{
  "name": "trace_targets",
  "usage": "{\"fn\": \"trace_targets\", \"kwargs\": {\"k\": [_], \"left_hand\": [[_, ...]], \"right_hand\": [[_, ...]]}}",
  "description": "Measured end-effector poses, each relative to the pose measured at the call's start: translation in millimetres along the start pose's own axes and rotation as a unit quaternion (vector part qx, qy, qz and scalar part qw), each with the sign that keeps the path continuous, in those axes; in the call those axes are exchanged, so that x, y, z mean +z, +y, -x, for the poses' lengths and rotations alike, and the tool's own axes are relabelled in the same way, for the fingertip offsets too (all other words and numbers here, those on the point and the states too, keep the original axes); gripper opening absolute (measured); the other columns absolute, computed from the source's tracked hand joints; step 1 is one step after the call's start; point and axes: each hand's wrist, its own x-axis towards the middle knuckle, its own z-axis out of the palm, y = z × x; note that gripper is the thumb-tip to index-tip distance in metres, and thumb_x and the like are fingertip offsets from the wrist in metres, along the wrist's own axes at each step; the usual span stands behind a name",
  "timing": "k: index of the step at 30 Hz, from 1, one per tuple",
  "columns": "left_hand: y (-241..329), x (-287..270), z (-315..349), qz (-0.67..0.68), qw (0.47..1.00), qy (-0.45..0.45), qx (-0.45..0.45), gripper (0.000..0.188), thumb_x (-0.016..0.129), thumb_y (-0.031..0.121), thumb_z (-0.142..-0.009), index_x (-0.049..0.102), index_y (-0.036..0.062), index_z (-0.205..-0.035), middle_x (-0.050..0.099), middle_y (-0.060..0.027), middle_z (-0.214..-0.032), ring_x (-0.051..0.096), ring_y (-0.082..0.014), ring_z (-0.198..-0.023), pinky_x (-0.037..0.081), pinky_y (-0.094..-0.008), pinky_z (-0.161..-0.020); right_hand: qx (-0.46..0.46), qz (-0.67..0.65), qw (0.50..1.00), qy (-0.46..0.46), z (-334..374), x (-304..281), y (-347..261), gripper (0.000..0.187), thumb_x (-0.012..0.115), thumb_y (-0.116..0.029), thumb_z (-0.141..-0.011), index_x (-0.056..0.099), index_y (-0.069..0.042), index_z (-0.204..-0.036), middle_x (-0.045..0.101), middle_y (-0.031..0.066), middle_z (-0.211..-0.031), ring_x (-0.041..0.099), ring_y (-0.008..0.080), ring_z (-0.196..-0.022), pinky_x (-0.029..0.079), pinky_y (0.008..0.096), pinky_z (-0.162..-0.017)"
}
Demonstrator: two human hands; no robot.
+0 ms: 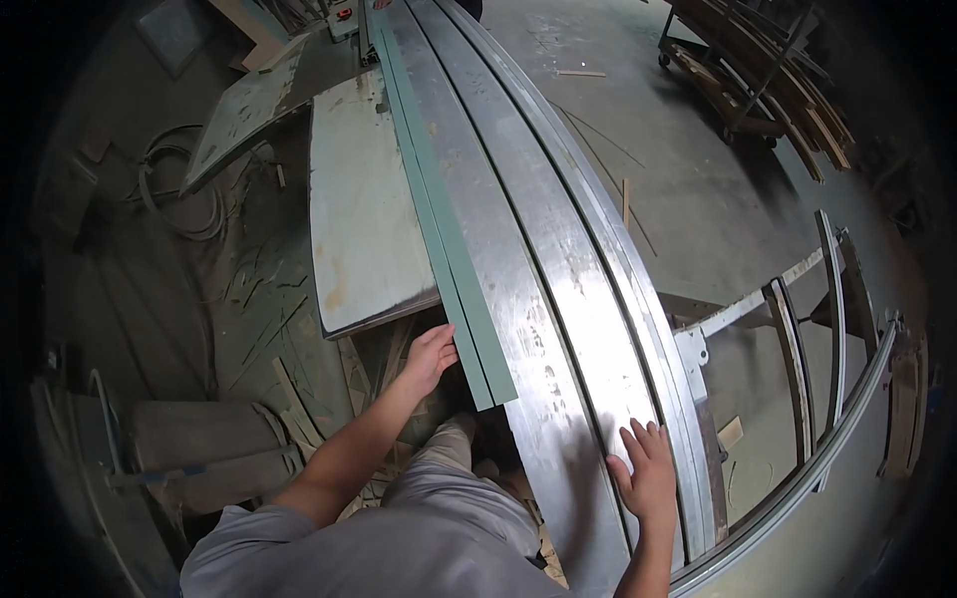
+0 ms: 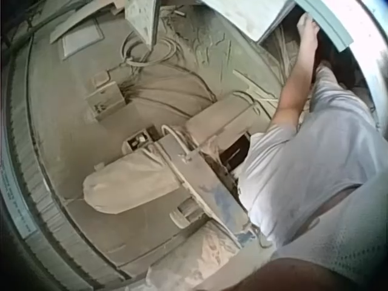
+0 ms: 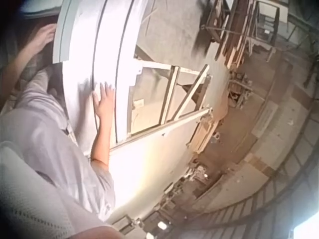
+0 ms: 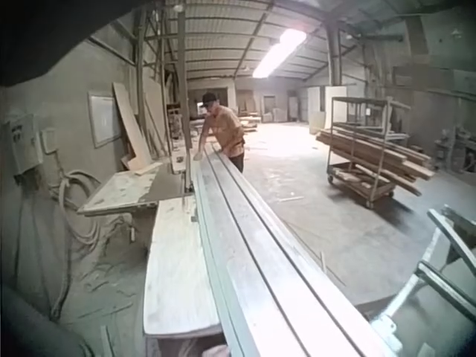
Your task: Picking up a thin wood strip and aligning it against a guide on a sliding table saw for processing.
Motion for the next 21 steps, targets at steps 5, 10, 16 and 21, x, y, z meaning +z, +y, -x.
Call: {"fn": "trace_targets", "kwargs": {"k": [5, 10, 16, 21], "left_hand": [[-31.0, 11.2, 22.6, -0.002, 0.999, -0.033, 0.006, 0.028, 0.061, 0.023, -0.093, 0.057, 0.0026, -0.113, 0.065, -0.0071, -0.104, 0.064, -0.0179, -0.093, 0.051, -0.0311, -0.082], [-68.8, 16.1, 50.4, -0.017, 0.999, -0.032, -0.019, 0.026, 0.061, 0.019, -0.093, 0.057, 0.0022, -0.113, 0.064, -0.0069, -0.107, 0.063, -0.0178, -0.097, 0.051, -0.0322, -0.084], [-104.3, 27.6, 82.1, 0.017, 0.998, -0.056, -0.035, 0.025, 0.063, 0.014, -0.091, 0.058, 0.0000, -0.112, 0.064, -0.0077, -0.108, 0.063, -0.0178, -0.098, 0.052, -0.0323, -0.084], [-123.9, 28.6, 104.9, 0.006, 0.998, -0.054, -0.039, 0.025, 0.065, 0.013, -0.089, 0.058, -0.0003, -0.109, 0.064, -0.0092, -0.107, 0.064, -0.0193, -0.097, 0.052, -0.0325, -0.085]], "right_hand": [[0.079, 0.012, 0.995, 0.066, 80.9, 4.7, 39.2, 0.043, 0.063, -0.019, -0.085, 0.056, -0.003, -0.125, 0.049, 0.0164, -0.137, 0.038, 0.0409, -0.131, 0.026, 0.0480, -0.112], [0.212, 0.084, 0.957, 0.181, 191.4, 8.4, 108.1, 0.042, 0.059, -0.011, -0.088, 0.051, -0.001, -0.128, 0.043, 0.0172, -0.142, 0.036, 0.0375, -0.133, 0.027, 0.0449, -0.111], [0.496, 0.204, 0.813, 0.226, 355.6, 34.9, 191.4, 0.056, 0.050, -0.035, -0.097, 0.040, 0.000, -0.140, 0.038, 0.0167, -0.146, 0.036, 0.0334, -0.133, 0.028, 0.0382, -0.110], [0.562, -0.051, 0.808, 0.168, 407.8, 59.1, 175.0, 0.074, 0.045, -0.050, -0.095, 0.028, 0.001, -0.145, 0.025, 0.0291, -0.149, 0.024, 0.0397, -0.139, 0.020, 0.0401, -0.115]]}}
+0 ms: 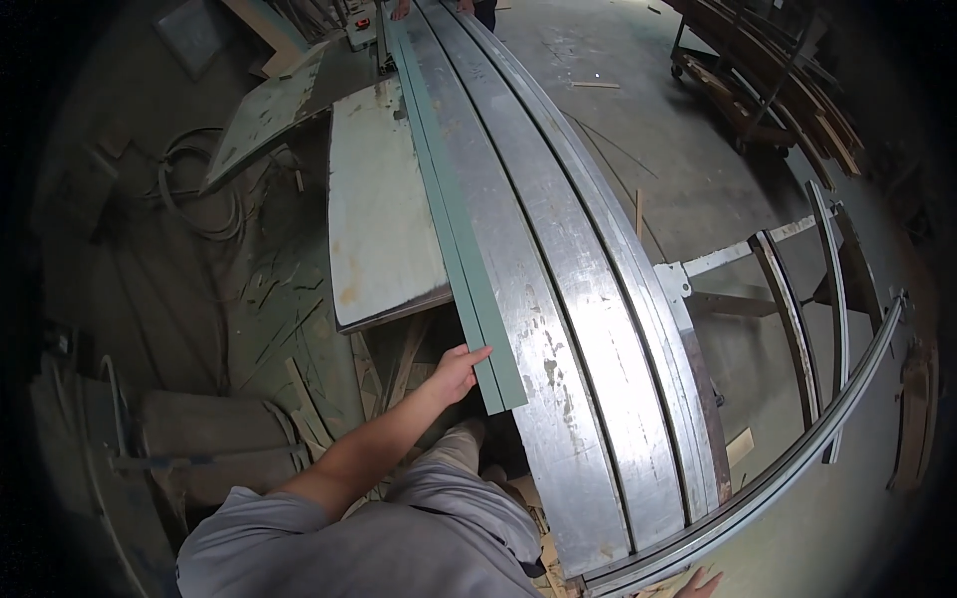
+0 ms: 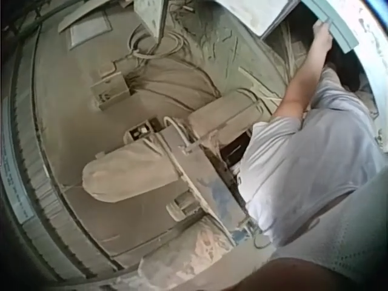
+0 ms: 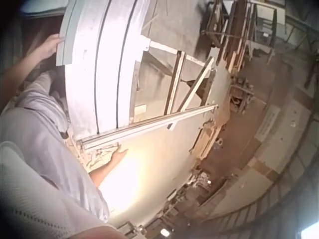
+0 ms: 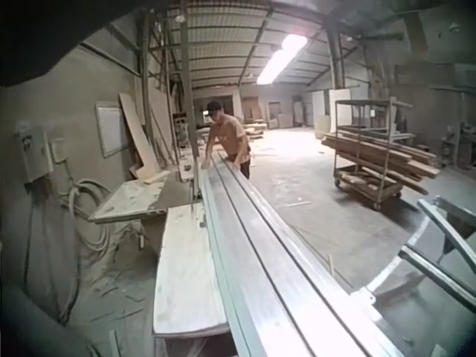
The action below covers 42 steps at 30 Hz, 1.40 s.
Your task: Picking up a thin wood strip and aligning it against a guide on a sliding table saw for processing.
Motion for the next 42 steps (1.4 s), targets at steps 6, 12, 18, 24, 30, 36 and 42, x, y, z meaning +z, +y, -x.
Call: {"fn": "trace_targets", "kwargs": {"k": [6, 12, 18, 24, 30, 36, 42], "left_hand": [[-29.5, 6.5, 24.7, -0.010, 1.000, -0.007, -0.014, 0.024, 0.065, 0.013, -0.089, 0.059, 0.0001, -0.108, 0.065, -0.0089, -0.106, 0.065, -0.0194, -0.094, 0.053, -0.0326, -0.081], [-60.5, 9.5, 57.7, -0.023, 1.000, -0.006, -0.011, 0.025, 0.065, 0.013, -0.089, 0.059, -0.0003, -0.110, 0.065, -0.0088, -0.106, 0.065, -0.0194, -0.095, 0.054, -0.0324, -0.083], [-102.5, 18.8, 89.6, -0.030, 0.999, -0.013, -0.021, 0.025, 0.065, 0.012, -0.089, 0.059, 0.0005, -0.110, 0.066, -0.0082, -0.106, 0.065, -0.0193, -0.096, 0.054, -0.0325, -0.084], [-143.1, 18.4, 118.2, -0.029, 1.000, -0.011, -0.001, 0.021, 0.067, 0.010, -0.087, 0.061, 0.0012, -0.106, 0.066, -0.0080, -0.102, 0.065, -0.0191, -0.092, 0.054, -0.0328, -0.079], [-181.2, 28.6, 147.1, -0.065, 0.998, 0.005, -0.005, 0.023, 0.069, 0.011, -0.085, 0.061, 0.0015, -0.106, 0.066, -0.0079, -0.102, 0.065, -0.0184, -0.091, 0.054, -0.0321, -0.078], [-221.2, 29.5, 184.1, -0.065, 0.998, 0.004, -0.008, 0.026, 0.069, 0.010, -0.085, 0.060, 0.0013, -0.108, 0.066, -0.0081, -0.104, 0.065, -0.0187, -0.093, 0.054, -0.0320, -0.080], [-252.9, 36.9, 215.1, -0.086, 0.996, 0.014, -0.002, 0.026, 0.069, 0.009, -0.086, 0.060, 0.0012, -0.108, 0.065, -0.0077, -0.105, 0.064, -0.0184, -0.096, 0.053, -0.0310, -0.082]], "right_hand": [[-0.086, -0.109, 0.977, -0.164, 8.4, 62.1, 64.6, 0.059, 0.036, -0.037, -0.101, 0.026, 0.000, -0.147, 0.025, 0.0231, -0.151, 0.023, 0.0318, -0.141, 0.018, 0.0394, -0.115], [0.020, -0.633, 0.754, -0.175, 12.4, 128.8, 56.9, 0.067, 0.033, -0.051, -0.099, 0.029, -0.003, -0.146, 0.035, 0.0098, -0.148, 0.038, 0.0251, -0.132, 0.028, 0.0349, -0.110], [0.018, -0.547, 0.829, -0.116, 18.1, 155.3, 63.2, 0.065, 0.040, -0.042, -0.099, 0.026, 0.004, -0.142, 0.039, 0.0186, -0.140, 0.044, 0.0274, -0.122, 0.033, 0.0362, -0.105], [-0.062, -0.514, 0.844, -0.142, 23.2, 146.4, 28.5, 0.056, 0.038, -0.034, -0.101, 0.030, 0.005, -0.141, 0.041, 0.0186, -0.138, 0.041, 0.0262, -0.124, 0.029, 0.0346, -0.106], [-0.118, -0.491, 0.853, -0.133, 6.2, 165.3, 47.8, 0.056, 0.040, -0.034, -0.099, 0.034, 0.006, -0.139, 0.039, 0.0224, -0.137, 0.040, 0.0314, -0.123, 0.030, 0.0376, -0.104], [-0.133, -0.502, 0.842, -0.148, 14.5, 153.8, 37.5, 0.056, 0.043, -0.033, -0.099, 0.036, 0.004, -0.141, 0.041, 0.0232, -0.135, 0.043, 0.0339, -0.123, 0.031, 0.0374, -0.103], [-0.170, -0.492, 0.843, -0.138, 6.2, 162.9, 47.2, 0.063, 0.048, -0.039, -0.096, 0.035, 0.002, -0.142, 0.041, 0.0254, -0.133, 0.042, 0.0357, -0.123, 0.032, 0.0388, -0.104]]}}
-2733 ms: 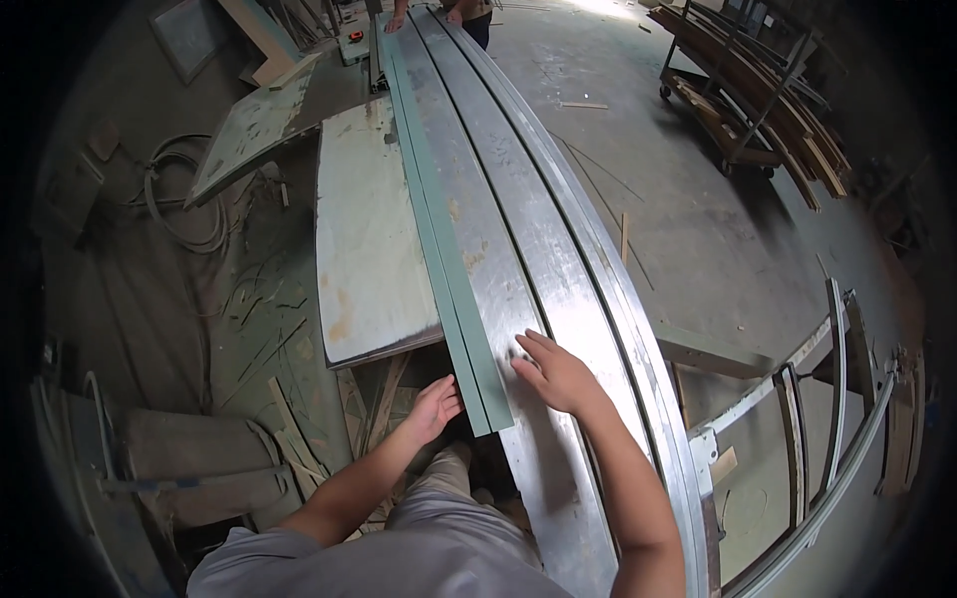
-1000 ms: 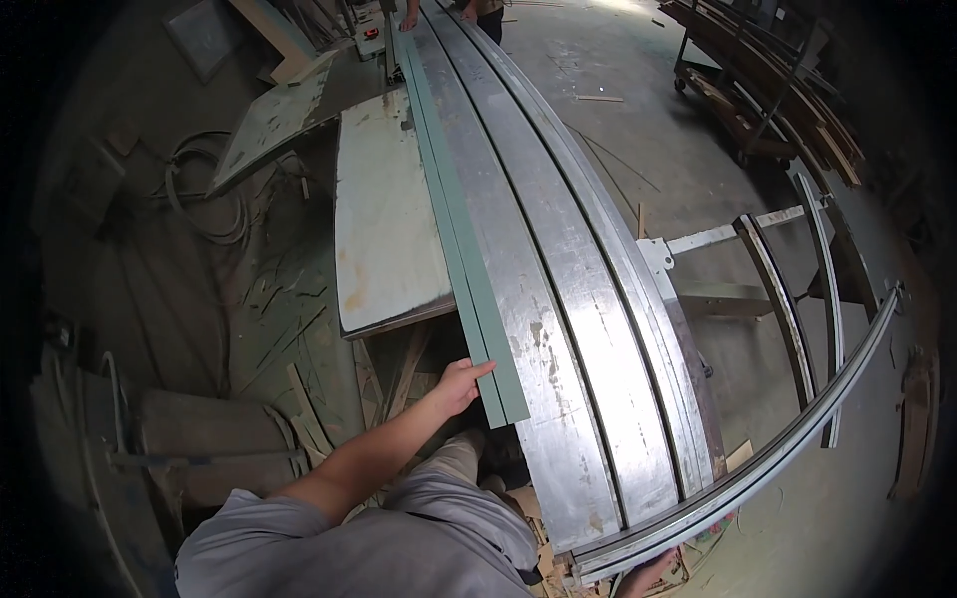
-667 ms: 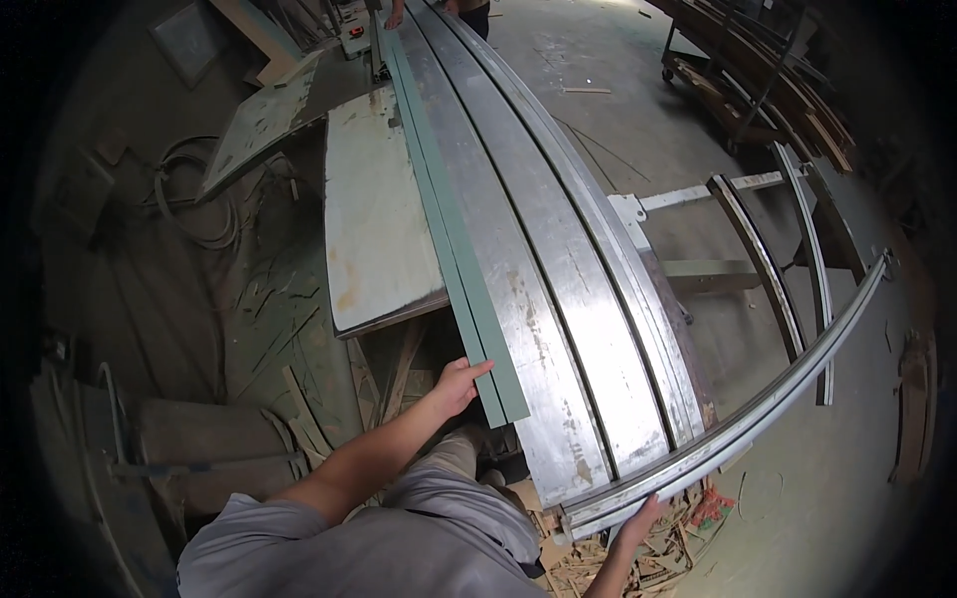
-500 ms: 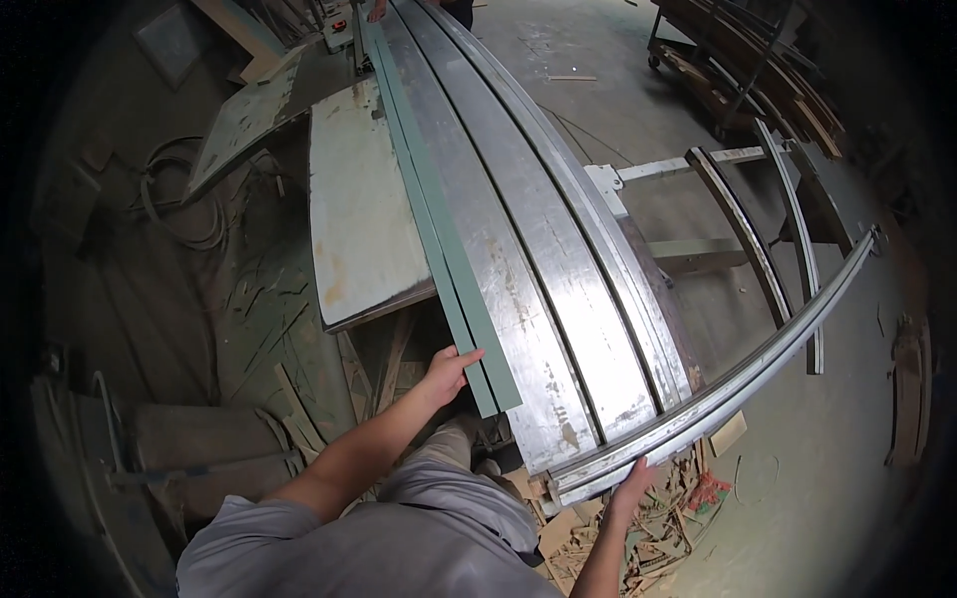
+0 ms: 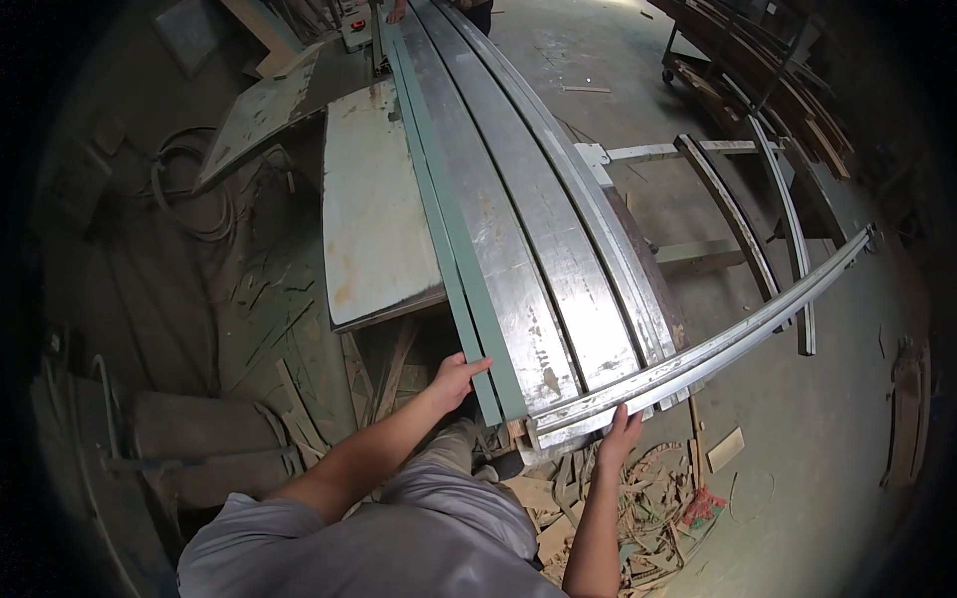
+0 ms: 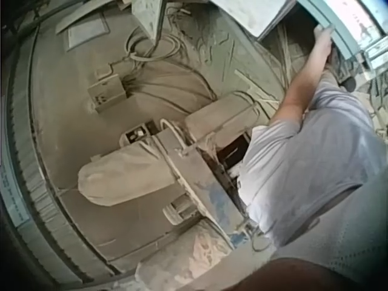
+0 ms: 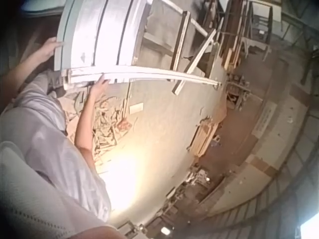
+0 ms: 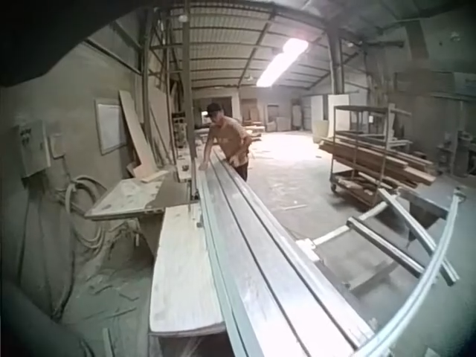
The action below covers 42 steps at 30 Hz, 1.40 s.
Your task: Picking up a thin wood strip and aligning it against a guide on a sliding table saw for processing.
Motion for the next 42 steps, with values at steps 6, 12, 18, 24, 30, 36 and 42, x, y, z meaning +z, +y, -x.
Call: {"fn": "trace_targets", "kwargs": {"k": [6, 12, 18, 24, 30, 36, 42], "left_hand": [[-16.9, -5.4, 15.5, -0.001, 0.999, -0.014, 0.034, 0.020, 0.066, 0.013, -0.089, 0.062, 0.0025, -0.106, 0.065, -0.0050, -0.099, 0.063, -0.0152, -0.088, 0.053, -0.0306, -0.076], [-20.6, -0.5, 16.8, 0.013, 0.999, -0.004, 0.044, 0.020, 0.068, 0.014, -0.088, 0.064, 0.0017, -0.103, 0.067, -0.0056, -0.097, 0.064, -0.0148, -0.085, 0.052, -0.0292, -0.073], [-20.3, 5.1, 21.2, 0.021, 0.999, 0.009, 0.049, 0.023, 0.068, 0.015, -0.087, 0.063, -0.0005, -0.104, 0.067, -0.0072, -0.100, 0.064, -0.0159, -0.087, 0.051, -0.0298, -0.076], [-15.2, 6.1, 18.3, 0.007, 0.999, -0.002, 0.036, 0.028, 0.066, 0.014, -0.089, 0.059, -0.0013, -0.111, 0.065, -0.0089, -0.107, 0.063, -0.0183, -0.096, 0.051, -0.0319, -0.085], [-13.7, 6.4, 19.7, 0.024, 0.999, -0.013, 0.041, 0.027, 0.069, 0.014, -0.087, 0.061, -0.0025, -0.106, 0.066, -0.0089, -0.103, 0.063, -0.0170, -0.092, 0.050, -0.0309, -0.080], [-13.0, 1.5, 19.4, 0.016, 1.000, -0.013, 0.013, 0.030, 0.067, 0.014, -0.088, 0.057, -0.0024, -0.112, 0.063, -0.0093, -0.110, 0.061, -0.0184, -0.100, 0.050, -0.0327, -0.086], [-13.9, 2.1, 20.1, 0.023, 0.999, -0.026, -0.005, 0.030, 0.065, 0.013, -0.089, 0.057, -0.0018, -0.114, 0.063, -0.0080, -0.111, 0.061, -0.0175, -0.100, 0.049, -0.0314, -0.087]], "right_hand": [[-0.022, 0.042, 0.999, 0.003, 0.3, 8.9, -12.9, 0.067, 0.052, -0.042, -0.094, 0.036, 0.004, -0.140, 0.043, 0.0261, -0.132, 0.040, 0.0384, -0.124, 0.029, 0.0414, -0.105], [-0.022, 0.042, 0.999, 0.009, -1.0, 6.2, -9.4, 0.066, 0.052, -0.043, -0.094, 0.038, 0.004, -0.139, 0.043, 0.0268, -0.133, 0.040, 0.0378, -0.124, 0.029, 0.0417, -0.105], [-0.028, 0.087, 0.996, 0.020, 8.8, 12.3, -28.2, 0.063, 0.052, -0.041, -0.094, 0.040, 0.002, -0.139, 0.045, 0.0266, -0.132, 0.043, 0.0373, -0.122, 0.031, 0.0413, -0.104], [-0.048, 0.138, 0.988, 0.052, 11.2, 17.0, -30.1, 0.063, 0.050, -0.040, -0.095, 0.037, 0.003, -0.140, 0.044, 0.0296, -0.132, 0.041, 0.0405, -0.123, 0.029, 0.0432, -0.105], [0.004, 0.116, 0.993, 0.039, 16.3, 19.7, -41.1, 0.069, 0.051, -0.041, -0.094, 0.028, 0.001, -0.145, 0.026, 0.0299, -0.145, 0.027, 0.0419, -0.134, 0.024, 0.0459, -0.110], [-0.203, 0.357, 0.909, 0.076, 26.6, 28.9, -100.9, 0.068, 0.061, -0.020, -0.084, 0.033, 0.000, -0.143, 0.012, 0.0284, -0.152, 0.017, 0.0448, -0.139, 0.018, 0.0491, -0.114], [-0.334, 0.421, 0.840, -0.077, 26.6, 52.9, -119.3, 0.045, 0.061, -0.025, -0.082, 0.057, -0.005, -0.123, 0.049, 0.0173, -0.135, 0.038, 0.0408, -0.129, 0.019, 0.0526, -0.113]]}}
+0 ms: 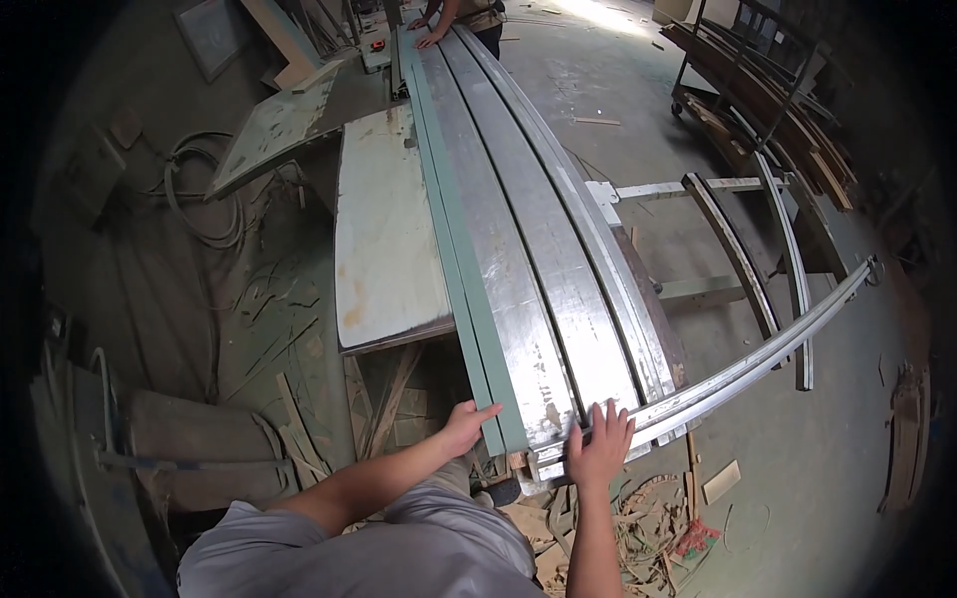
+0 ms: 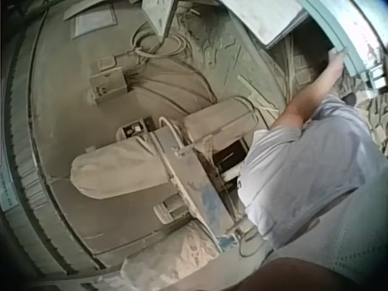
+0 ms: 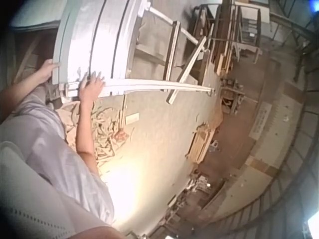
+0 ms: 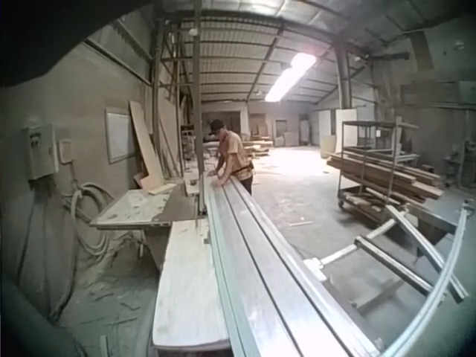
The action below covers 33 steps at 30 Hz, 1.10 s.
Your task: Picking up a thin wood strip and aligning it against a guide on a sliding table saw for processing.
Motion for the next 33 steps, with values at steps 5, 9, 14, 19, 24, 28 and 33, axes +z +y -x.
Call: {"fn": "trace_targets", "kwargs": {"k": [5, 9, 14, 19, 24, 28, 33], "left_hand": [[-2.9, -1.4, -0.9, 0.021, 1.000, -0.007, -0.005, 0.031, 0.065, 0.012, -0.090, 0.057, -0.0015, -0.116, 0.063, -0.0079, -0.113, 0.061, -0.0169, -0.102, 0.048, -0.0308, -0.090], [-0.2, 0.1, 1.5, 0.020, 1.000, -0.008, -0.006, 0.030, 0.065, 0.013, -0.090, 0.057, -0.0009, -0.116, 0.063, -0.0077, -0.113, 0.060, -0.0170, -0.103, 0.048, -0.0312, -0.090], [3.8, 1.6, 4.1, 0.026, 0.999, -0.005, -0.020, 0.031, 0.066, 0.014, -0.089, 0.057, 0.0001, -0.117, 0.064, -0.0076, -0.113, 0.061, -0.0178, -0.102, 0.050, -0.0323, -0.089], [4.5, 4.7, 8.1, 0.024, 1.000, -0.004, -0.015, 0.032, 0.067, 0.015, -0.089, 0.057, 0.0000, -0.115, 0.064, -0.0083, -0.112, 0.062, -0.0190, -0.101, 0.051, -0.0330, -0.087], [4.4, 8.4, 10.9, 0.029, 0.999, 0.000, -0.021, 0.033, 0.068, 0.017, -0.088, 0.057, -0.0001, -0.114, 0.064, -0.0087, -0.110, 0.061, -0.0195, -0.101, 0.050, -0.0336, -0.087], [1.9, 9.4, 13.5, 0.032, 0.999, 0.006, -0.013, 0.034, 0.068, 0.016, -0.087, 0.057, -0.0007, -0.114, 0.064, -0.0088, -0.111, 0.061, -0.0190, -0.102, 0.050, -0.0330, -0.087], [-2.3, 10.4, 15.5, 0.030, 0.999, 0.015, 0.002, 0.035, 0.069, 0.016, -0.087, 0.058, -0.0017, -0.114, 0.064, -0.0087, -0.111, 0.061, -0.0181, -0.101, 0.049, -0.0322, -0.086]], "right_hand": [[0.007, -0.003, 1.000, 0.004, -4.1, -4.4, -5.6, 0.033, 0.059, -0.027, -0.081, 0.067, -0.006, -0.105, 0.060, 0.0124, -0.118, 0.041, 0.0396, -0.126, 0.020, 0.0516, -0.113], [0.015, 0.008, 1.000, -0.017, -4.4, -9.8, -8.4, 0.032, 0.058, -0.027, -0.081, 0.069, -0.006, -0.102, 0.060, 0.0131, -0.117, 0.041, 0.0399, -0.125, 0.020, 0.0517, -0.113], [0.015, 0.008, 1.000, -0.018, -4.3, -11.9, -8.0, 0.032, 0.057, -0.027, -0.081, 0.069, -0.006, -0.101, 0.060, 0.0135, -0.116, 0.042, 0.0400, -0.125, 0.019, 0.0517, -0.113], [0.017, 0.010, 1.000, -0.019, -2.6, -14.8, -8.0, 0.031, 0.057, -0.027, -0.081, 0.069, -0.005, -0.101, 0.061, 0.0135, -0.115, 0.042, 0.0397, -0.125, 0.018, 0.0512, -0.114], [0.014, 0.012, 1.000, -0.016, -1.7, -16.0, -6.1, 0.030, 0.057, -0.027, -0.082, 0.069, -0.006, -0.100, 0.061, 0.0131, -0.113, 0.041, 0.0395, -0.125, 0.018, 0.0512, -0.113], [0.008, 0.011, 1.000, -0.019, -0.2, -18.7, -6.3, 0.030, 0.056, -0.027, -0.082, 0.069, -0.006, -0.099, 0.061, 0.0128, -0.112, 0.041, 0.0396, -0.125, 0.018, 0.0511, -0.113], [0.004, 0.010, 1.000, -0.025, -1.0, -21.6, -7.7, 0.029, 0.056, -0.027, -0.082, 0.070, -0.006, -0.098, 0.062, 0.0129, -0.111, 0.041, 0.0396, -0.124, 0.018, 0.0508, -0.113]]}}
